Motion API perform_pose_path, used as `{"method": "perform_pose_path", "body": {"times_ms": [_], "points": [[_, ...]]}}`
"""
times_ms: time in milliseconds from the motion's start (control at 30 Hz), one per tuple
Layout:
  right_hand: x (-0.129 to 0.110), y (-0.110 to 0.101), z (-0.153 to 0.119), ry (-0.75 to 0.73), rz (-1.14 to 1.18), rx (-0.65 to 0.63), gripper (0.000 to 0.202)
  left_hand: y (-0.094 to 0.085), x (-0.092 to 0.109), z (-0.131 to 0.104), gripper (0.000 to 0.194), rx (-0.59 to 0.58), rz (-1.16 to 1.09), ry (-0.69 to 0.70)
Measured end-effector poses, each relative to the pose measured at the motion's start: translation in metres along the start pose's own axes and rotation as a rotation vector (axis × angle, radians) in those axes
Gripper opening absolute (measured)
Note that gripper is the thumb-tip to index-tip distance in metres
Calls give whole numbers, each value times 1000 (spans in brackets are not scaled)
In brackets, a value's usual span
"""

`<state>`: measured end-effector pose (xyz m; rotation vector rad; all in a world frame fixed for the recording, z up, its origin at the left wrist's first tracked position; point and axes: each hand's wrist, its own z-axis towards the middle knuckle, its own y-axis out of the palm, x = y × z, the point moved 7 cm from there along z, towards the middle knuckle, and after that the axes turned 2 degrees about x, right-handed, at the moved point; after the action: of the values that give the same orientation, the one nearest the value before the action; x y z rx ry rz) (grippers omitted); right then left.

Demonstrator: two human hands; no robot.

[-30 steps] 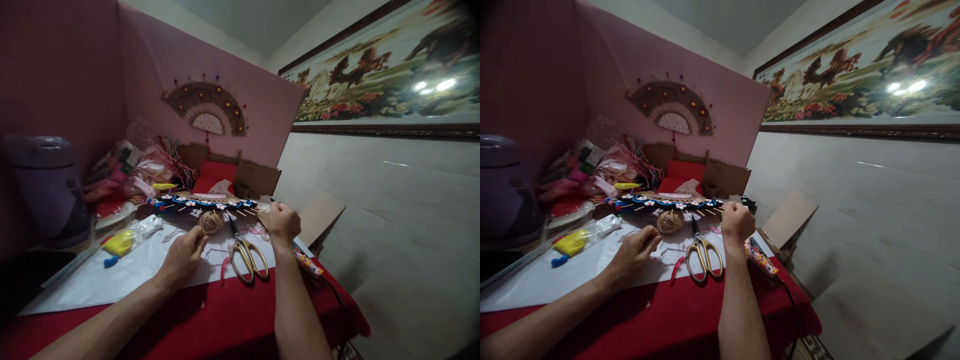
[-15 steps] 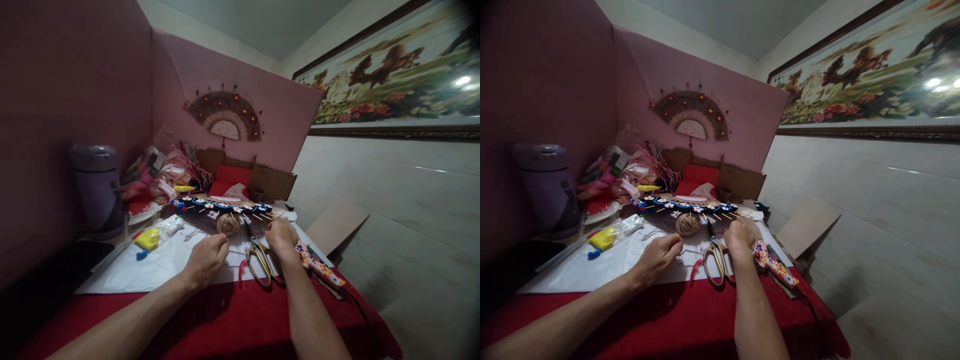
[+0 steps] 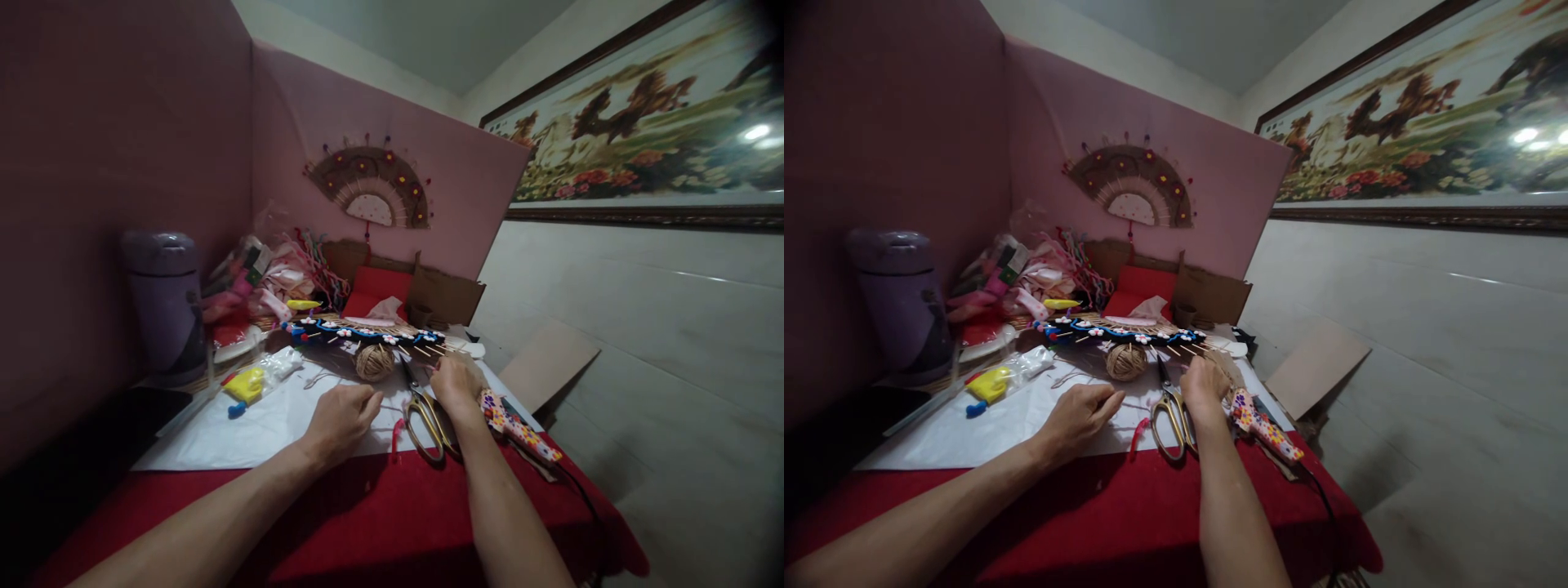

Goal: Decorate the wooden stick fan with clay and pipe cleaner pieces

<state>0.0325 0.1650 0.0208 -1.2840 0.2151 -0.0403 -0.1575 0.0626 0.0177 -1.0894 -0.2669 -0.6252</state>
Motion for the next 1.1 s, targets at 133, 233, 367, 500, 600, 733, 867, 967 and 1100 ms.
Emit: {"method": "perform_pose_path", "body": {"times_ms": [133, 233, 367, 500, 600, 733, 867, 967, 1100], "points": [[-1, -3, -1, 16, 38, 19, 25, 0, -2, 1, 38, 8, -14, -7], [-3, -3, -2, 3, 64, 4, 22, 1, -3, 1, 38, 11, -17, 0], [-7, -2, -5, -31, 94, -30, 17, 1, -3, 1, 38, 11, -22, 3], [-12, -4, -8, -67, 105, -26, 16, 1, -3, 2, 38, 6, -9, -4], [-15, -5, -9, -95, 107, -22, 17, 2, -4, 2, 38, 1, 12, -7], [-19, -5, -11, -132, 100, -18, 19, 1, -3, 1, 38, -5, 39, -23], [-25, -5, -16, -165, 80, -3, 18, -1, -3, 0, 37, -20, 55, -51], [-33, -5, -24, -209, 63, 8, 18, -3, -5, 0, 33, -12, 65, -96], [-44, -8, -35, -265, 42, 37, 23, -4, -9, 1, 26, -4, 80, -122]]}}
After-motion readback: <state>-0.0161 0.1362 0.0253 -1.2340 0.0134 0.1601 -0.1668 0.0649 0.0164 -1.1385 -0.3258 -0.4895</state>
